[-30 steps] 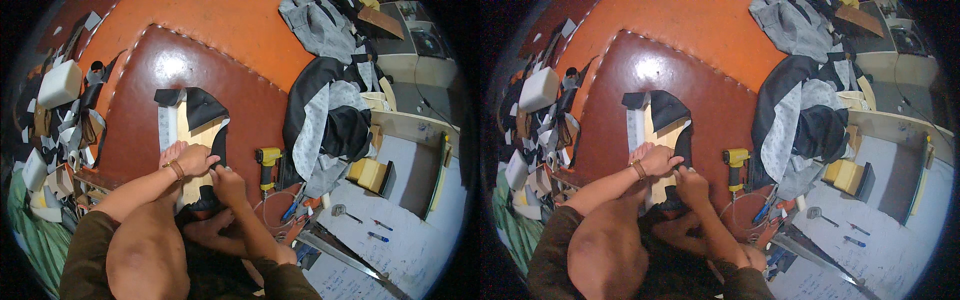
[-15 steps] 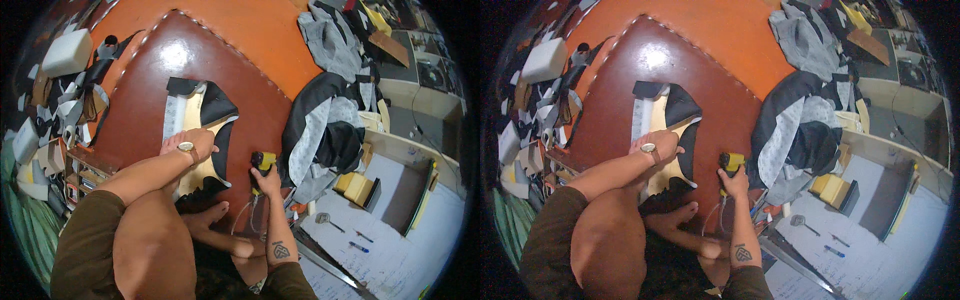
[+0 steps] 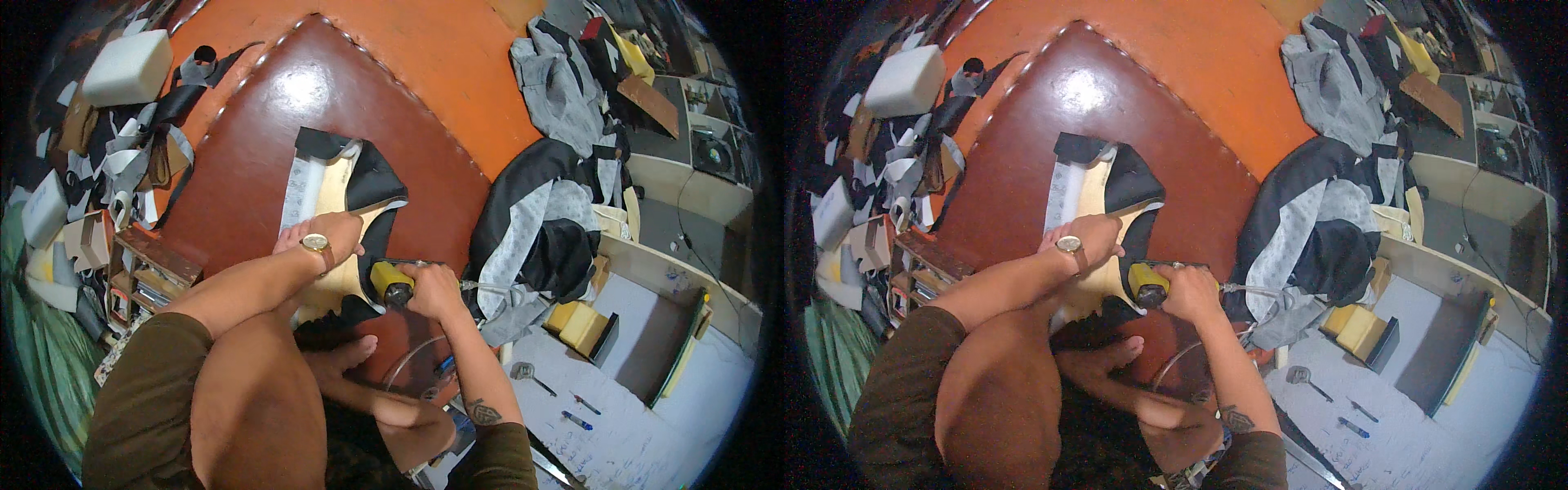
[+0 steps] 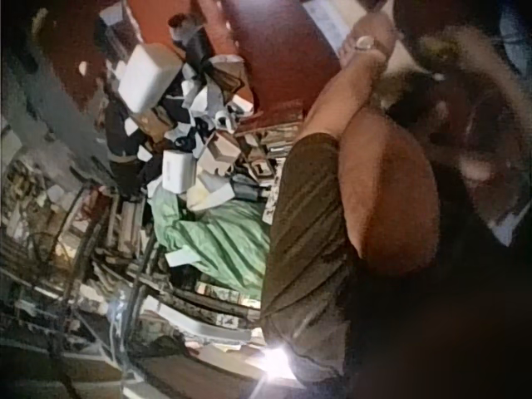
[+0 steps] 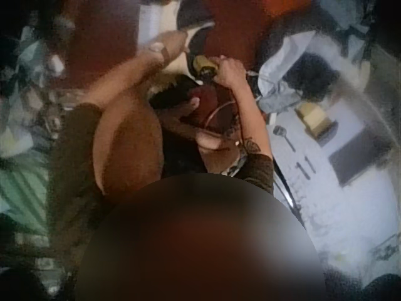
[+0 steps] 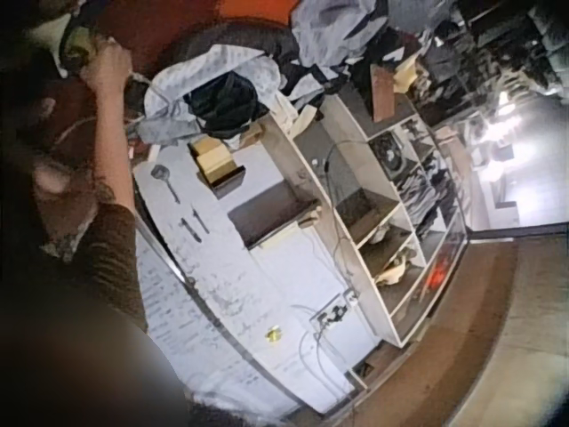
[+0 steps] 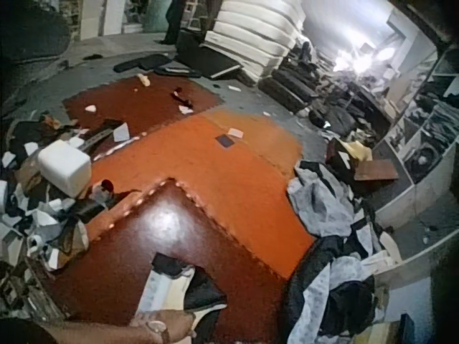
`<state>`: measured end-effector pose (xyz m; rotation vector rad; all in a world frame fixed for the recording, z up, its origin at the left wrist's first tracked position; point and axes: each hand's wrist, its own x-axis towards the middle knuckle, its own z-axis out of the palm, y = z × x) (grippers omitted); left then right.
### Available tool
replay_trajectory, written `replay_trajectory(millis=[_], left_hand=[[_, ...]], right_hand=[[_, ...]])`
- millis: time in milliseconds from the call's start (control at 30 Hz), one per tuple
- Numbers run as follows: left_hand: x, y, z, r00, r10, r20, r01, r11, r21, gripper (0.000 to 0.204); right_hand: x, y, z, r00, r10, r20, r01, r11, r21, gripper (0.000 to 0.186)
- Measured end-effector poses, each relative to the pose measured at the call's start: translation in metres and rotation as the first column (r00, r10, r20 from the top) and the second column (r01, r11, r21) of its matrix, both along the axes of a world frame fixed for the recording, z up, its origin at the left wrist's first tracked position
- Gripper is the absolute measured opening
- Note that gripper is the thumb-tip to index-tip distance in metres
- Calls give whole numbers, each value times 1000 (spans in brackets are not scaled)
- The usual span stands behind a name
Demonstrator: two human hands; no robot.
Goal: The person staples black fabric onto a foam-covered wooden frame using a pneumatic staple gun. They repeatedly position the fabric, pull it taut, and drive staples along the edges to secure it. The person works on multiple sections of the frame, adjusting the fabric and repositioning the frame as needed.
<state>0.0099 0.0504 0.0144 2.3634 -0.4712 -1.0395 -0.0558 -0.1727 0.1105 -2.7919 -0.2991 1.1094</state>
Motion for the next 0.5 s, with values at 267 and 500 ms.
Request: replay_trajectory(millis=[267,500], left_hand=[[-1,2,-15,999,-9,36,11,998,-60,28],[-2,1,-21,999,-15,43,17,998,-62,28]], right_hand=[[24,16,-6,996,3,-91,-3,1000,-5,45],[27,21,-9,995,-7,-102,2,999,-49,42]])
